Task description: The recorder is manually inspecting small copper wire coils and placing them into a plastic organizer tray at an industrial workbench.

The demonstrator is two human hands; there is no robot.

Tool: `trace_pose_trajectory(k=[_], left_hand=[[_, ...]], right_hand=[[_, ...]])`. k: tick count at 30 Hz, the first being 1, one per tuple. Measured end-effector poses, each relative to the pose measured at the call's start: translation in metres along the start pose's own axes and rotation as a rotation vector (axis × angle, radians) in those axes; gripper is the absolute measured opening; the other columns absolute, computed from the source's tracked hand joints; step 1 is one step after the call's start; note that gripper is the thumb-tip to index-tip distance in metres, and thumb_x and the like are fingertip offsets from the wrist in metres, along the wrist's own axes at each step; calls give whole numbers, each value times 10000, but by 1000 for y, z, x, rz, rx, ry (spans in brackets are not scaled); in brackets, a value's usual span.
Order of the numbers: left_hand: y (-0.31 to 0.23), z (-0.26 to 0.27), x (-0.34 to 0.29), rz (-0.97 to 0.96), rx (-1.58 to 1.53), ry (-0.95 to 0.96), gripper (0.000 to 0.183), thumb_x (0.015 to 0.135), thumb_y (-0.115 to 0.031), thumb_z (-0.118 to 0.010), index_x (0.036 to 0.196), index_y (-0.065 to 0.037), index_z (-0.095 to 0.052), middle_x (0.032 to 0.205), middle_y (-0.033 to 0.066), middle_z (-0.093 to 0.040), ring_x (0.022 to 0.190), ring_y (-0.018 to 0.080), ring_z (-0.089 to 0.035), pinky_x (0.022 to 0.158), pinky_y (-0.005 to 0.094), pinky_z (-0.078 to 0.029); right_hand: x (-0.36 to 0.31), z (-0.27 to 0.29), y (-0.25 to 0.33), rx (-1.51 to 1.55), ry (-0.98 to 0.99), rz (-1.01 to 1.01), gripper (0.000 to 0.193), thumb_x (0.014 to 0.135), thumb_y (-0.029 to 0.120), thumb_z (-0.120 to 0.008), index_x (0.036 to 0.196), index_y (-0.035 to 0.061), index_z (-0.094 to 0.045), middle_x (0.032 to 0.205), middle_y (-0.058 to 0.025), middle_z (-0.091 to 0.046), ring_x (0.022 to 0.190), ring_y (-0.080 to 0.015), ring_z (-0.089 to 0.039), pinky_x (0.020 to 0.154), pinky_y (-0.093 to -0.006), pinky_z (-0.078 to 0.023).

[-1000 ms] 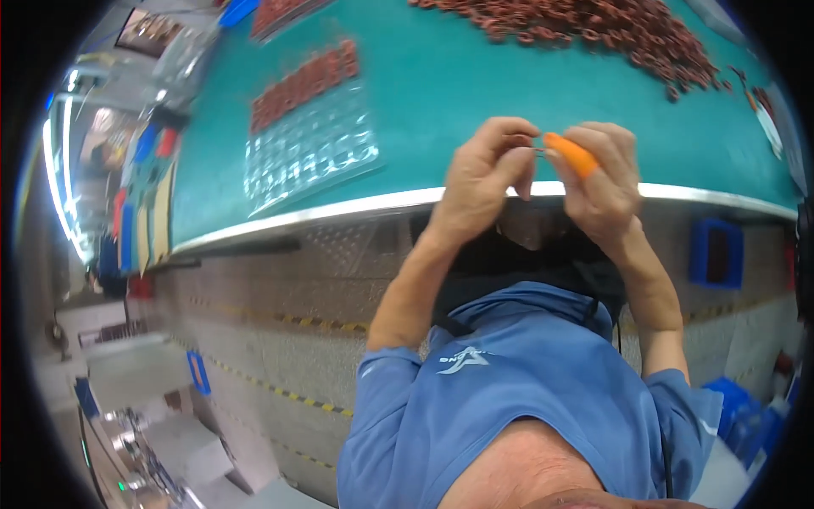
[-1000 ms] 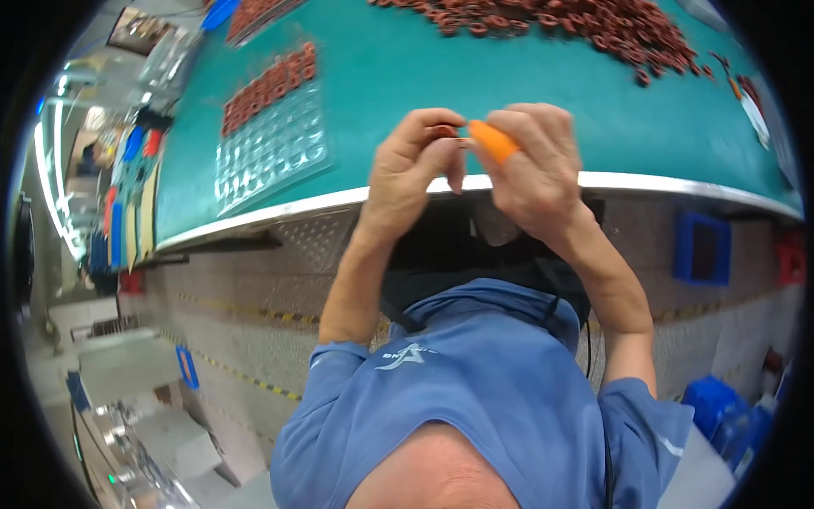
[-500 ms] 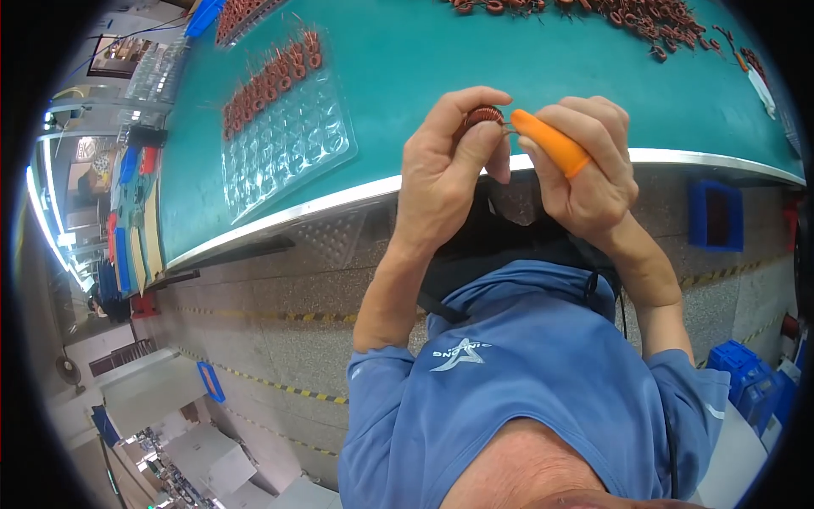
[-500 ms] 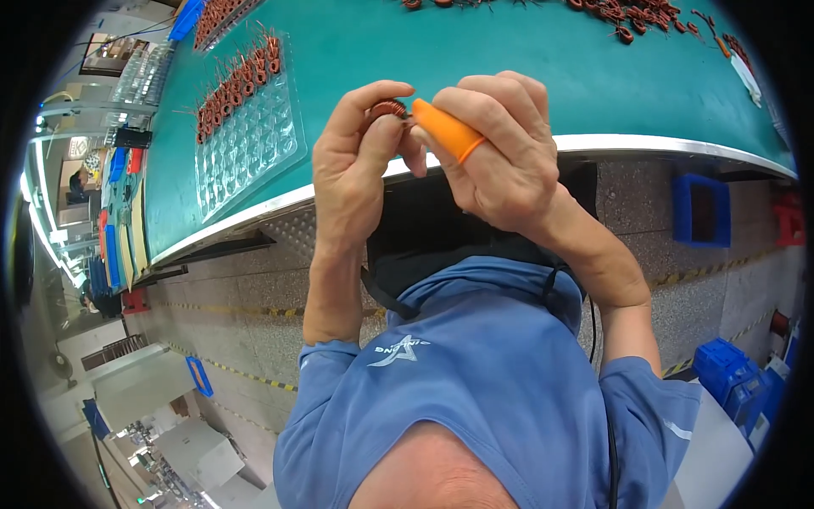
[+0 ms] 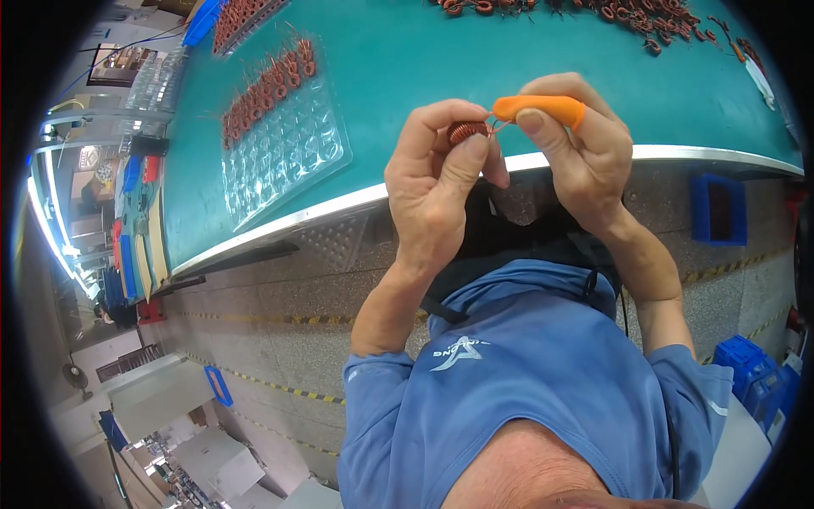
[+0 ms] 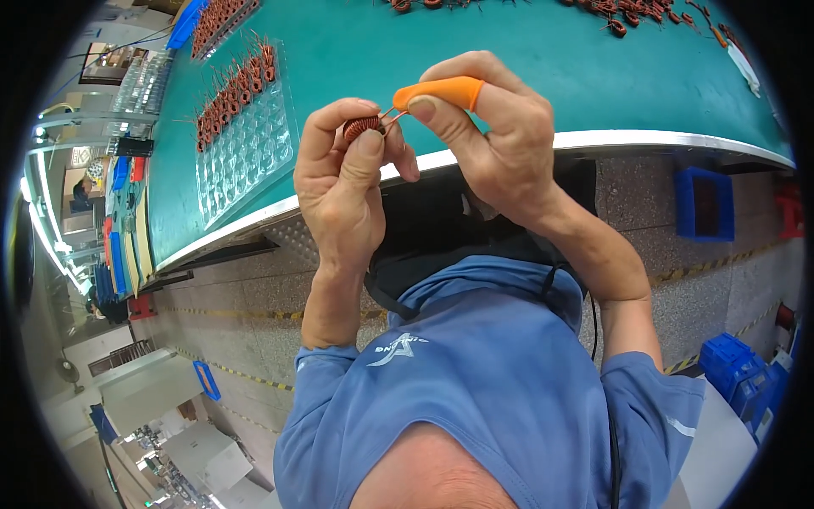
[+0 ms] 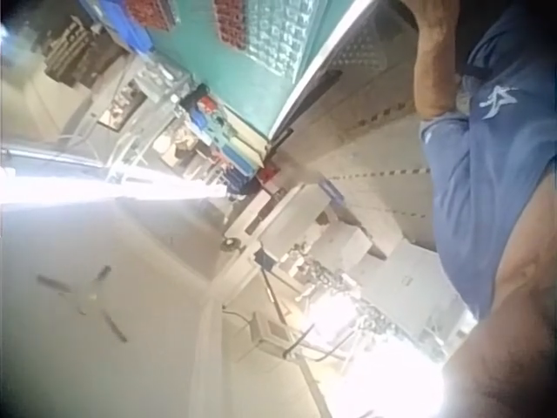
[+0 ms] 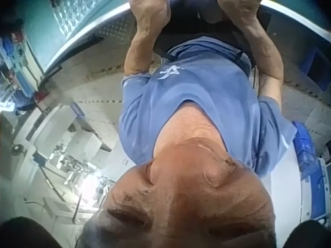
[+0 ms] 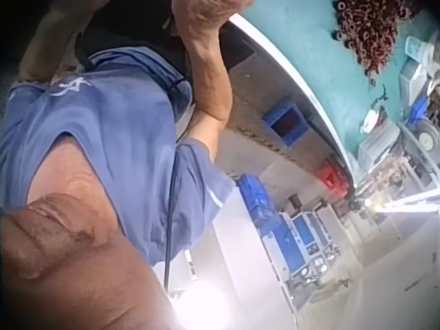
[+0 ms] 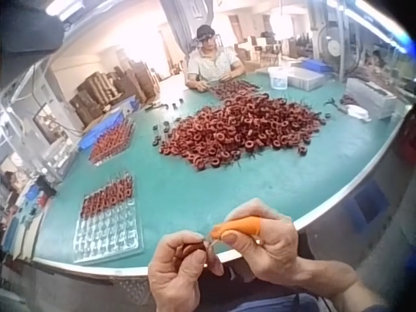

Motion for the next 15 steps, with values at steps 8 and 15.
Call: trace_pose_trajectory(k=[8, 15], left_hand=[[16, 6, 6, 155, 123, 28, 225, 958, -84, -529, 1162, 10, -531, 820, 83, -590, 682, 152, -583, 619, 264, -504], [8, 8, 0, 76, 77, -35, 190, 949, -74, -548, 1116, 16, -537, 785, 67, -582, 670, 125, -584, 634, 244, -488]], right_hand=[[-28, -6, 37, -401, -74, 603, 180, 661, 16, -762, 794, -37, -652, 967, -115, -647, 859, -263, -616, 744, -405, -449], [-6, -5, -8, -57, 0, -3, 126, 850, 115, -691, 892, -2, -712, 882, -55, -645, 779, -185, -606, 708, -282, -472]])
Point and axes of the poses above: each hand's wrist, its own x-axis towards the middle knuckle, its own z-axis out of the back of the hand, y = z × x, the point moved 10 cm from there along x, towards the middle knuckle
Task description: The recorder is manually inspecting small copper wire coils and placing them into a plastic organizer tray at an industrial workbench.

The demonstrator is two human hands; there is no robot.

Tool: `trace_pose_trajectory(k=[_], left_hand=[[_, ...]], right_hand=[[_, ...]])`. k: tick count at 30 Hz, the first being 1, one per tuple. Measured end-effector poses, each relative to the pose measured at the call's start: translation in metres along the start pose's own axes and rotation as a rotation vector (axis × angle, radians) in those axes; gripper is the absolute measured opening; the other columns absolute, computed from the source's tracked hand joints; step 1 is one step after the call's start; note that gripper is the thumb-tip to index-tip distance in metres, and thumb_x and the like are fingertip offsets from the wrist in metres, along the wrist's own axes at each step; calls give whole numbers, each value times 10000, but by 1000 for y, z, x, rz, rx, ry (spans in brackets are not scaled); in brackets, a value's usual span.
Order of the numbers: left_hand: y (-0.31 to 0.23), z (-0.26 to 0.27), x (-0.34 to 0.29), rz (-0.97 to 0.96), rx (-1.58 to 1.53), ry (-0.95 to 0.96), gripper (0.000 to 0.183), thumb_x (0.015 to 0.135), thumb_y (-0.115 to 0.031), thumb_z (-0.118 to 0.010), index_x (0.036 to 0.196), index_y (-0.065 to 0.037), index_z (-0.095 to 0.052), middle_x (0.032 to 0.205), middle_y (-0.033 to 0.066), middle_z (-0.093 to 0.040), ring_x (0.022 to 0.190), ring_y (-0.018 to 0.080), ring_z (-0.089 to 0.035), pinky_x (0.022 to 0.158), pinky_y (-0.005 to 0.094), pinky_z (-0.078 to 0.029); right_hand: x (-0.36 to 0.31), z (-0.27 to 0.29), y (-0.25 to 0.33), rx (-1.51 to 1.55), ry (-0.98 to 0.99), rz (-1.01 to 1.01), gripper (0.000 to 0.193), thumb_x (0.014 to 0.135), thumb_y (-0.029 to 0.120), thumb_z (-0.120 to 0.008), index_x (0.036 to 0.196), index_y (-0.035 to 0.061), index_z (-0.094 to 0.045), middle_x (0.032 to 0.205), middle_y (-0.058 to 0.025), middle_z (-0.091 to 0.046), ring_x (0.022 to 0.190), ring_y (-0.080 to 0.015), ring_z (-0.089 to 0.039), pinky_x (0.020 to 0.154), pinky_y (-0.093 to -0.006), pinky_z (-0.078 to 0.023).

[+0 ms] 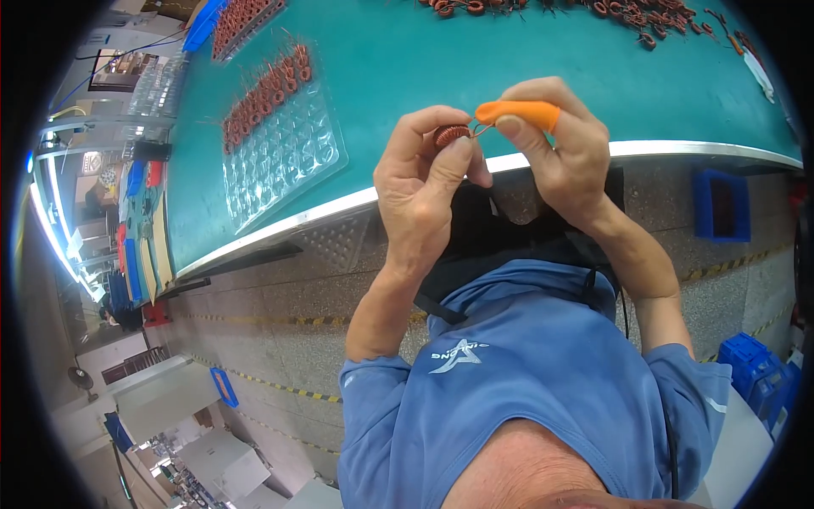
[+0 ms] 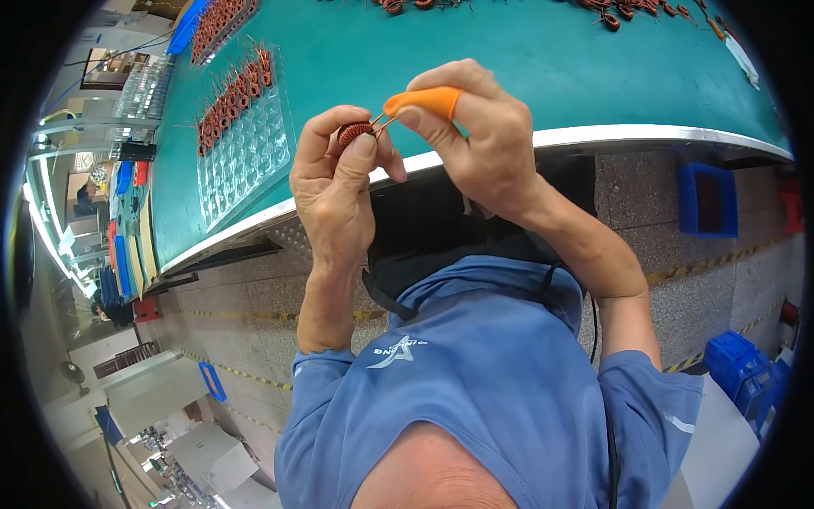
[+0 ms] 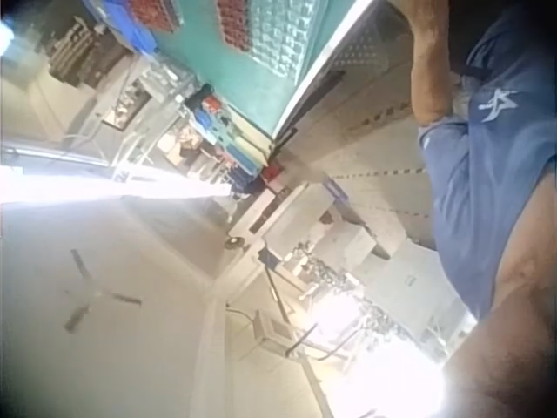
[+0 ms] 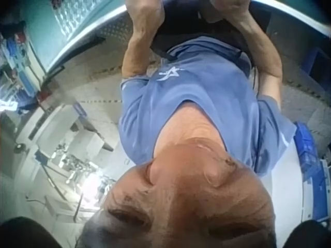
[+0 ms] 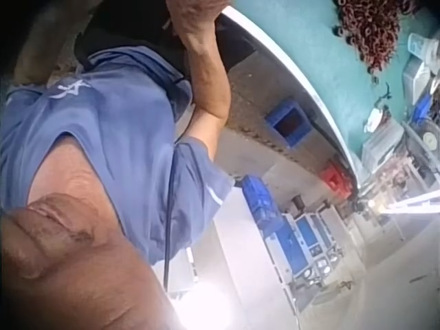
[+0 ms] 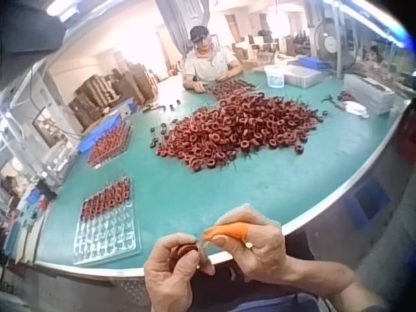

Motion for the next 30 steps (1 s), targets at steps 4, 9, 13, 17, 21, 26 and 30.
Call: trace_pose_trajectory(k=[4, 9, 13, 17, 21, 26, 30], left_hand=[[8, 4, -1, 9, -44, 0, 208, 953, -85, -549, 1140, 4, -526, 780, 64, -577, 678, 129, -587, 654, 247, -491], [7, 7, -2, -32, 149, 7, 318, 953, -93, -559, 1248, 5, -493, 783, 73, -565, 672, 159, -591, 635, 279, -508], [6, 12, -5, -28, 173, -20, 324, 948, -84, -569, 1250, 8, -497, 776, 62, -564, 670, 148, -592, 638, 268, -509], [7, 10, -6, -36, 286, -6, 293, 938, -46, -571, 1220, 16, -519, 781, 60, -573, 674, 134, -595, 621, 260, -512], [1, 5, -3, -121, 556, -7, 256, 919, 2, -570, 1174, 1, -544, 812, 58, -599, 684, 110, -597, 602, 245, -503], [-6, 5, -2, -91, 216, 17, 241, 911, 26, -560, 1151, 8, -546, 818, 54, -601, 663, 109, -589, 588, 235, -487], [-4, 3, -8, -53, 53, 46, 248, 933, -17, -557, 1174, 19, -511, 793, 55, -584, 651, 117, -586, 597, 234, -489]], right_hand=[[-7, -11, -26, 203, 0, -174, 159, 897, 159, -651, 931, 17, -715, 913, -37, -647, 799, -148, -603, 721, -267, -481], [-22, -11, -45, 295, -20, -301, 236, 889, 222, -672, 1050, 51, -687, 981, -37, -633, 869, -152, -594, 733, -271, -474], [-18, 1, -34, 197, 9, -207, 330, 859, 294, -702, 1094, 65, -669, 1029, -48, -614, 919, -163, -587, 758, -279, -471], [-11, -7, -26, 108, 53, -108, 297, 817, 257, -741, 1018, 43, -695, 994, -66, -621, 903, -200, -591, 758, -293, -477], [-14, -8, 21, -283, -48, 389, 196, 717, 90, -785, 865, 3, -690, 897, -69, -626, 841, -252, -588, 720, -347, -461], [-6, 1, 33, -146, -68, 293, 149, 734, 36, -753, 862, -10, -693, 860, -67, -626, 808, -235, -586, 705, -299, -456], [-12, -13, -22, 328, -16, -239, 92, 857, 91, -680, 879, 8, -710, 880, -43, -640, 804, -151, -584, 738, -262, -462]])
Point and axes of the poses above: each hand's wrist, its own x-axis towards the middle knuckle, its own z-axis out of the back of the hand, y = z × x, the point moved 10 cm from there along x, towards the middle knuckle
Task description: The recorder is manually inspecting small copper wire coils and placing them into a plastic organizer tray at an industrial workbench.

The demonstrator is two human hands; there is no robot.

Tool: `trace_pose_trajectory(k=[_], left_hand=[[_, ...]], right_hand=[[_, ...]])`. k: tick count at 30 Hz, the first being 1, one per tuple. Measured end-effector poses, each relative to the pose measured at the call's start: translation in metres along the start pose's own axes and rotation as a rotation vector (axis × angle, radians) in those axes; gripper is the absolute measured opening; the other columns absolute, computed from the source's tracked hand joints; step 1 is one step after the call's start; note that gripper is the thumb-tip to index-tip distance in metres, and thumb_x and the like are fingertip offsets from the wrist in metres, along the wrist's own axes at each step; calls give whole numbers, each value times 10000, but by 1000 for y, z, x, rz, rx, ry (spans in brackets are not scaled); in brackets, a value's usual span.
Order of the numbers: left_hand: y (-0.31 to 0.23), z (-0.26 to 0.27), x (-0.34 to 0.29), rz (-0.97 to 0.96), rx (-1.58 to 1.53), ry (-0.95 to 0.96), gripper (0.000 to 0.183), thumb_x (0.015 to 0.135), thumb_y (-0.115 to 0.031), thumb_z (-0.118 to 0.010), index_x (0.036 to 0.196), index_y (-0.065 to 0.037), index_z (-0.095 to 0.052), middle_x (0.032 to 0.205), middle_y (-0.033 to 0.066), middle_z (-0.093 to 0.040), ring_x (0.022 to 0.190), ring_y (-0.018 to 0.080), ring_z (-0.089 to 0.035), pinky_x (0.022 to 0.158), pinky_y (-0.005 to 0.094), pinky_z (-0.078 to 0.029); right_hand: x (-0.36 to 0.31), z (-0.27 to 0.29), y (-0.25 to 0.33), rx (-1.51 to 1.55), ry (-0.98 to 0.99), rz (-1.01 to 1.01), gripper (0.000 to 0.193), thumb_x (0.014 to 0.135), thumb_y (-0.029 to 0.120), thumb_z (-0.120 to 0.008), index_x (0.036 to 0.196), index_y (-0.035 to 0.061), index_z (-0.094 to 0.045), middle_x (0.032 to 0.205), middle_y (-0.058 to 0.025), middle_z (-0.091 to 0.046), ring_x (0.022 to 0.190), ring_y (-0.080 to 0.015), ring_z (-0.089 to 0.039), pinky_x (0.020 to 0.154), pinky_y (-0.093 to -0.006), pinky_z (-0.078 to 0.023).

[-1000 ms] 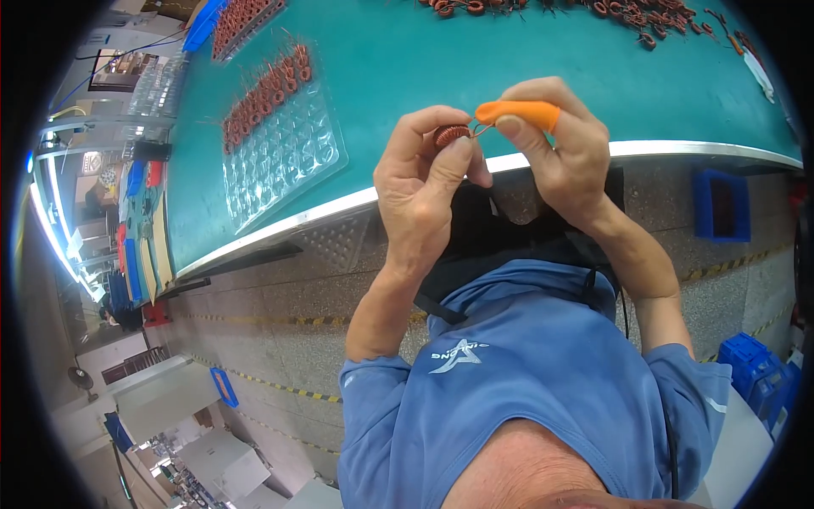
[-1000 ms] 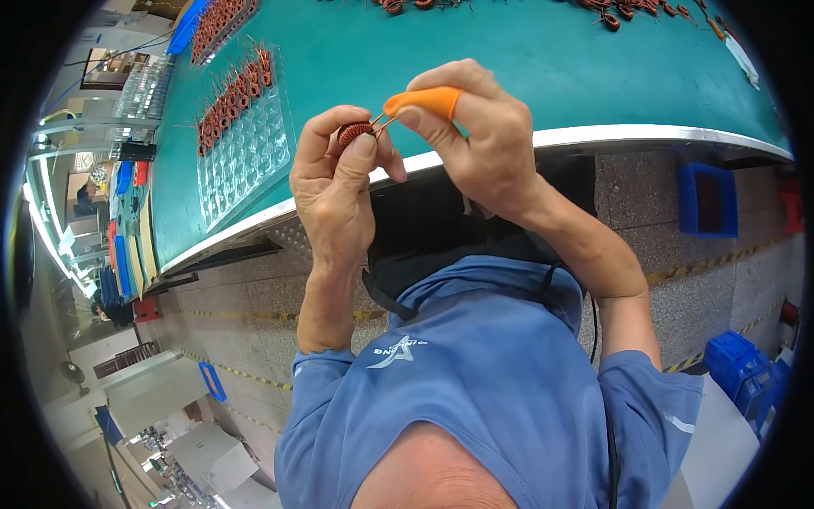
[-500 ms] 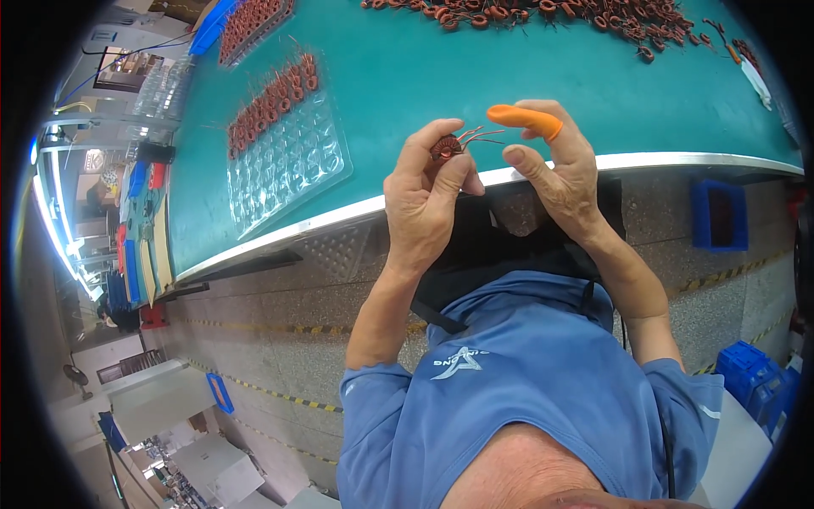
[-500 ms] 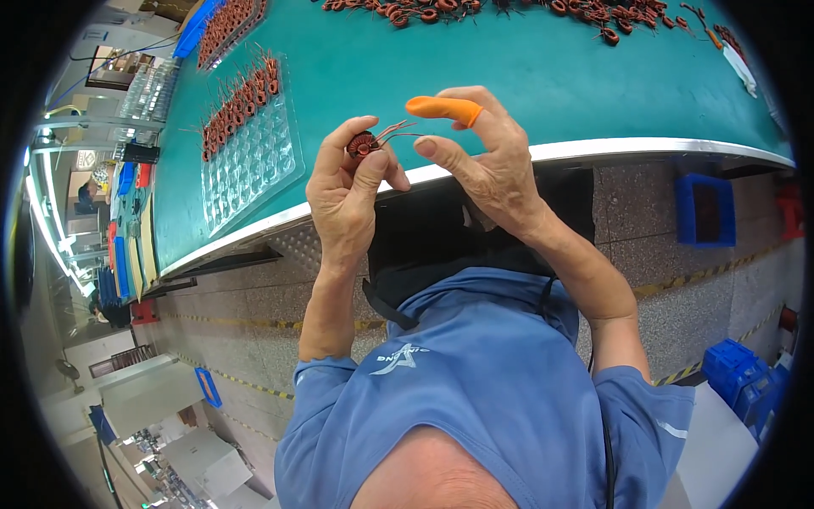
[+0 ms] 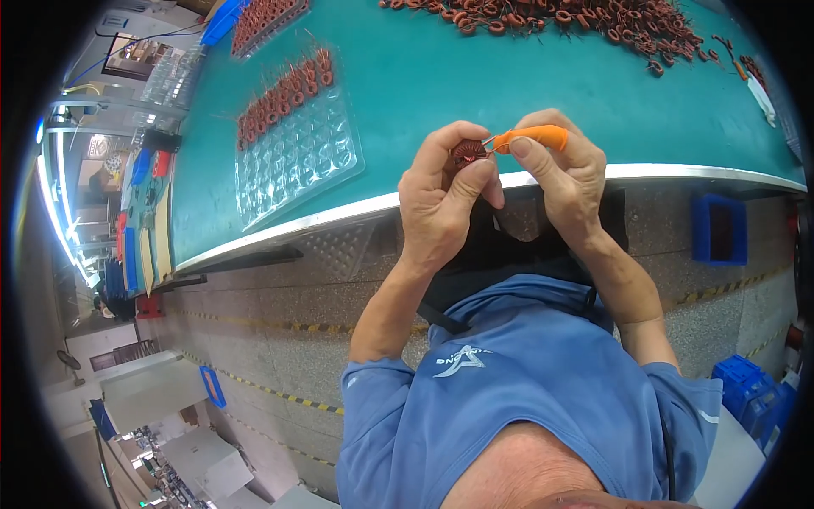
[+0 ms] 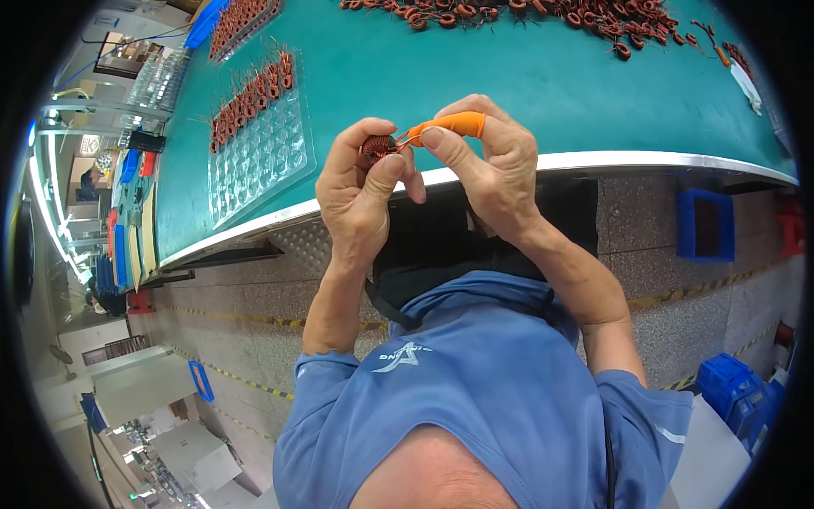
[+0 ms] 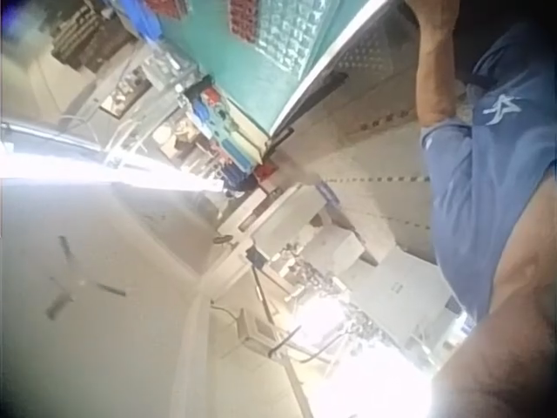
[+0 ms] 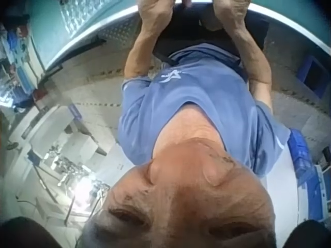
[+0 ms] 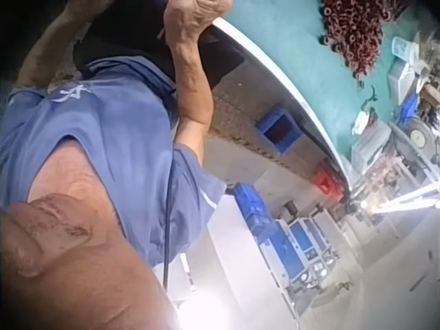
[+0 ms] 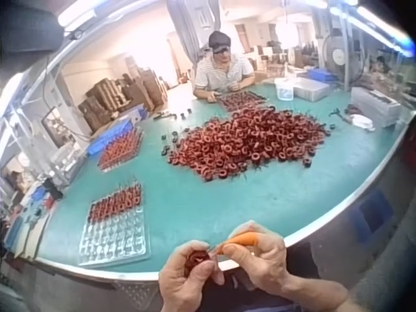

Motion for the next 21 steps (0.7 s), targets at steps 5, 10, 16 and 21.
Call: trace_pose_trajectory(k=[5, 10, 16, 21], left_hand=[[7, 6, 1, 4, 5, -6, 266, 950, -55, -555, 1193, 20, -478, 791, 68, -586, 664, 131, -595, 614, 246, -503], [15, 11, 0, 48, -96, -7, 283, 955, -73, -557, 1205, 22, -467, 810, 77, -593, 674, 139, -603, 625, 253, -511], [12, 9, 8, 72, 145, 3, 276, 941, -66, -579, 1190, 24, -499, 845, 70, -597, 662, 114, -596, 602, 238, -501], [21, 11, 7, 101, 211, -27, 231, 926, 8, -502, 1154, 41, -500, 747, 78, -565, 579, 143, -583, 537, 244, -481]], right_hand=[[-10, 5, -28, 154, 19, -106, 350, 908, 211, -669, 1192, 23, -587, 938, -31, -617, 873, -94, -575, 813, -251, -475], [-18, -17, -38, 218, 173, -264, 300, 927, 195, -642, 1160, 10, -605, 960, -40, -639, 869, -97, -585, 799, -234, -478], [-9, -9, 23, -458, 28, 380, 189, 930, 157, -605, 923, -11, -691, 735, -51, -637, 574, -92, -543, 486, -259, -418], [-6, 0, -25, -81, 78, -287, 251, 931, 190, -585, 842, -18, -695, 608, -26, -580, 531, -64, -507, 489, -232, -407]])
Point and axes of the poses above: each hand's wrist, its own x-axis towards the middle knuckle, its own z-axis out of the back of the hand, y = z × x, the point moved 10 cm from there along x, towards the middle knuckle
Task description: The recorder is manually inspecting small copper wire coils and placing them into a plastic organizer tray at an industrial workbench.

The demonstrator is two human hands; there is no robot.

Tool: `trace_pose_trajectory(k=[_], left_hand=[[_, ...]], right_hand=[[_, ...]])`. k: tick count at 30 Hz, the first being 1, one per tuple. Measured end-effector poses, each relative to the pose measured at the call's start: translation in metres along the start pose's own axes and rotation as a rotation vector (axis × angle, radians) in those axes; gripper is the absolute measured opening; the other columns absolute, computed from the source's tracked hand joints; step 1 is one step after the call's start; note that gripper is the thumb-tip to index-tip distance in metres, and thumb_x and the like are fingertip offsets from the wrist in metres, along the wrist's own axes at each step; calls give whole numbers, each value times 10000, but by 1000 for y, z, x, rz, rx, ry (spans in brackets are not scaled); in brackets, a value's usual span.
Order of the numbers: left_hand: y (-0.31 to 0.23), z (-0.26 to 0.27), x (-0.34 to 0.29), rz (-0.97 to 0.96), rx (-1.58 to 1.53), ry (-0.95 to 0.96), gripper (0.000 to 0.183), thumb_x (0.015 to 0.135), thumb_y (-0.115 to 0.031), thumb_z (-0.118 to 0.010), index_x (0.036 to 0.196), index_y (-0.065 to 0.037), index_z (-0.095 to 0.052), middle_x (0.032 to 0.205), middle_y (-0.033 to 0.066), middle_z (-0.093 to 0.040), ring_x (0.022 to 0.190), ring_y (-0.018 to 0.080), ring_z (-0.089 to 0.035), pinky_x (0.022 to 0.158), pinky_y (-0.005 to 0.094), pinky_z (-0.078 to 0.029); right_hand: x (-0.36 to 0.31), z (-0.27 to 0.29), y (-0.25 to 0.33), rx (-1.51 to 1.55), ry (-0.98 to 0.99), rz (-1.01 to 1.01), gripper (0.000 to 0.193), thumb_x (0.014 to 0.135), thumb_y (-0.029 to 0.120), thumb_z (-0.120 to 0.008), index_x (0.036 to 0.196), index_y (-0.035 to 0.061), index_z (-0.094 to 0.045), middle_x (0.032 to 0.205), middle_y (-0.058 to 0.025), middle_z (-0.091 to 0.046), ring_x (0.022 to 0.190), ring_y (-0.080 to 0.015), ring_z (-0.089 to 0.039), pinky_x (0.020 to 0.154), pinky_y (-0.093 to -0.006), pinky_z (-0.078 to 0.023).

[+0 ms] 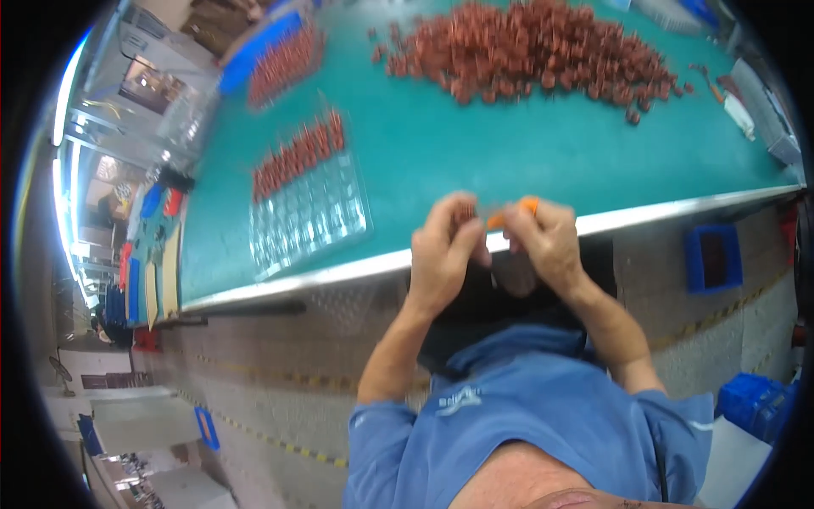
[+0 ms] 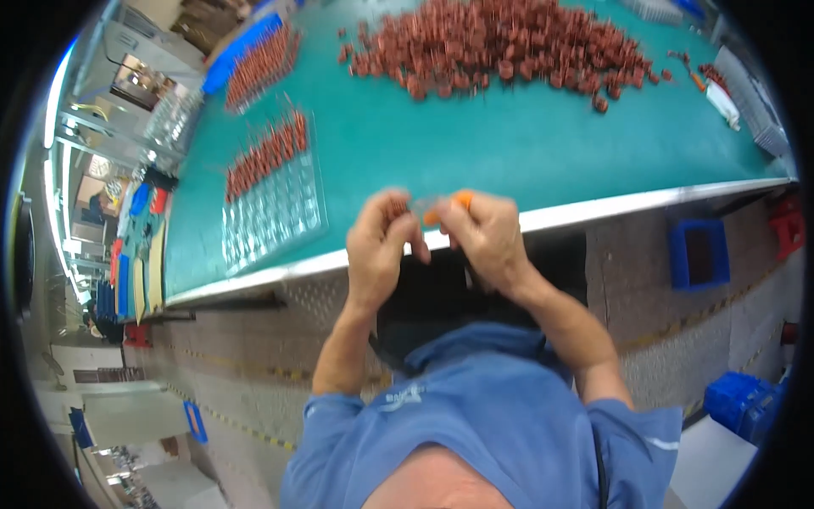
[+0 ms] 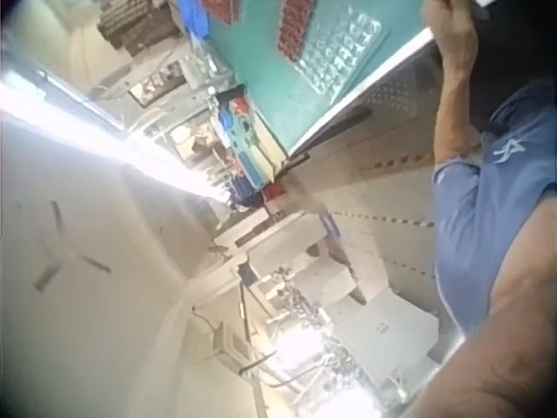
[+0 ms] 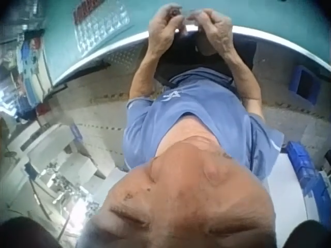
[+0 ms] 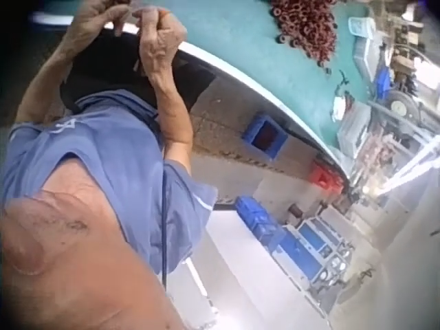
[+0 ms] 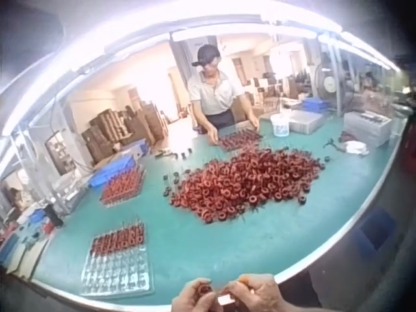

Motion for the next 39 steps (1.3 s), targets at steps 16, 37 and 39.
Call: trace_pose_trajectory(k=[16, 37, 39], left_hand=[[11, -30, -8, 69, -56, 303, 278, 1005, -244, -485, 1166, -17, -485, 709, 46, -548, 595, 109, -557, 495, 219, -432], [-19, -25, 8, -244, 515, 132, 152, 942, -122, -546, 1057, -31, -507, 832, 191, -633, 742, 332, -645, 623, 380, -492], [-26, -34, 6, -176, 346, 268, 192, 916, -178, -567, 1018, -29, -502, 774, 172, -611, 699, 333, -624, 612, 396, -474]], right_hand=[[-1, 1, -25, 366, 166, -164, 206, 920, 188, -645, 950, -16, -637, 648, -42, -626, 508, -86, -579, 433, -186, -420], [-3, -3, -35, 333, -9, -253, 206, 956, 201, -558, 868, 23, -610, 653, -16, -563, 498, -77, -528, 444, -190, -409], [-7, 4, -34, 374, 8, -229, 206, 952, 220, -566, 905, 22, -595, 665, 5, -542, 491, -44, -487, 423, -169, -372]])
Point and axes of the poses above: each hand's wrist, its own x-axis towards the middle knuckle, its own z-axis out of the back of the hand, y = z × x, the point moved 10 cm from there along x, towards the middle knuckle
